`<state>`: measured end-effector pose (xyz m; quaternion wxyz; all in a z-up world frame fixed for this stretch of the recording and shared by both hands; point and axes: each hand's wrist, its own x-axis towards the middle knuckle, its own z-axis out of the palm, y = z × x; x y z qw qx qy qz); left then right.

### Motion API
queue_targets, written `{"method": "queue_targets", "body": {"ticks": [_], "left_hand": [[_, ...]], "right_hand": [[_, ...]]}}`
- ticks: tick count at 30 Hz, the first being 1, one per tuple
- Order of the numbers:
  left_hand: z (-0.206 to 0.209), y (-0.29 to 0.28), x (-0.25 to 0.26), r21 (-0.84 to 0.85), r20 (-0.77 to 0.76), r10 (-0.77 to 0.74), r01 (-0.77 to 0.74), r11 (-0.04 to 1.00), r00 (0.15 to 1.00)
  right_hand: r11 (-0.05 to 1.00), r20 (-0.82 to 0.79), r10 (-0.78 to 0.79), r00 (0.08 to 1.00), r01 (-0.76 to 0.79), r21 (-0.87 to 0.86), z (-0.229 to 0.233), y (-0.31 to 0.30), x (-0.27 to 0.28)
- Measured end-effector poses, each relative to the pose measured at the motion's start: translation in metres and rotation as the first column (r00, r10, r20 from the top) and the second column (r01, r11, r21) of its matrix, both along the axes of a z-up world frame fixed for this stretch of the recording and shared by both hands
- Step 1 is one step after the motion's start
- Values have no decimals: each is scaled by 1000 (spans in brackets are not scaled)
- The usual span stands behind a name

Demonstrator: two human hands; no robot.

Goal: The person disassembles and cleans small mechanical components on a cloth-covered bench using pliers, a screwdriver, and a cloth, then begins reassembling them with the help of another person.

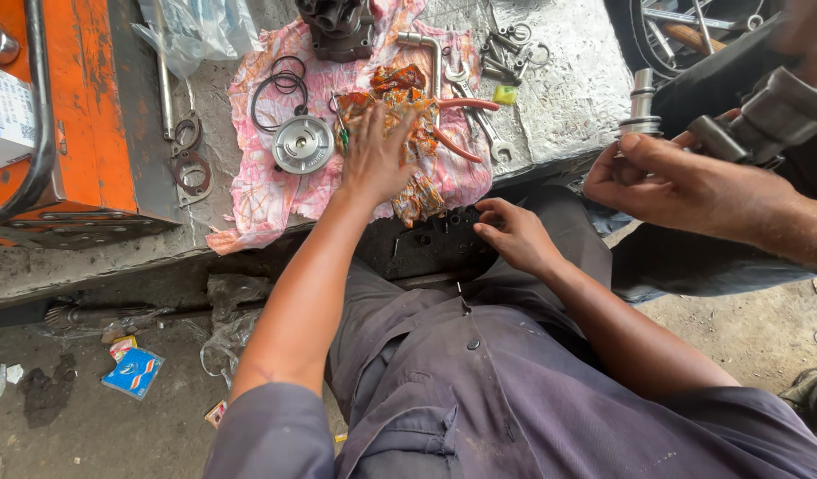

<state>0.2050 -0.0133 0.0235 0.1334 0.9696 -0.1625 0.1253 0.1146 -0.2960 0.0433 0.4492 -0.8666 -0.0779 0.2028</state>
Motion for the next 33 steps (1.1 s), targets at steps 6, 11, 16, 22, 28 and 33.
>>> {"method": "queue_targets", "body": {"ticks": [6,11,16,22,28,33], "left_hand": [[-50,43,61,-799,7,254,-147,583,967],[-12,82,100,-946,6,238,83,-314,971],[15,94,106,-828,80,157,153,-540,984],[-15,4,75,-938,-58,155,0,-345,986],[2,-92,-22,-899,-167,224,-242,366,960],[43,-90,-83,-820,-86,54,-102,563,995]], "right_hand": [[998,-45,-12,999,15,63,11,-3,1],[971,-153,-65,986,99,220,-28,-21,6],[901,-131,-12,991,67,428,-34,-20,19],[655,130,64,989,-141,742,16,38,57],[637,205,-193,960,-36,770,-9,81,99],[282,-249,-270,930,324,903,-17,80,115]]}}
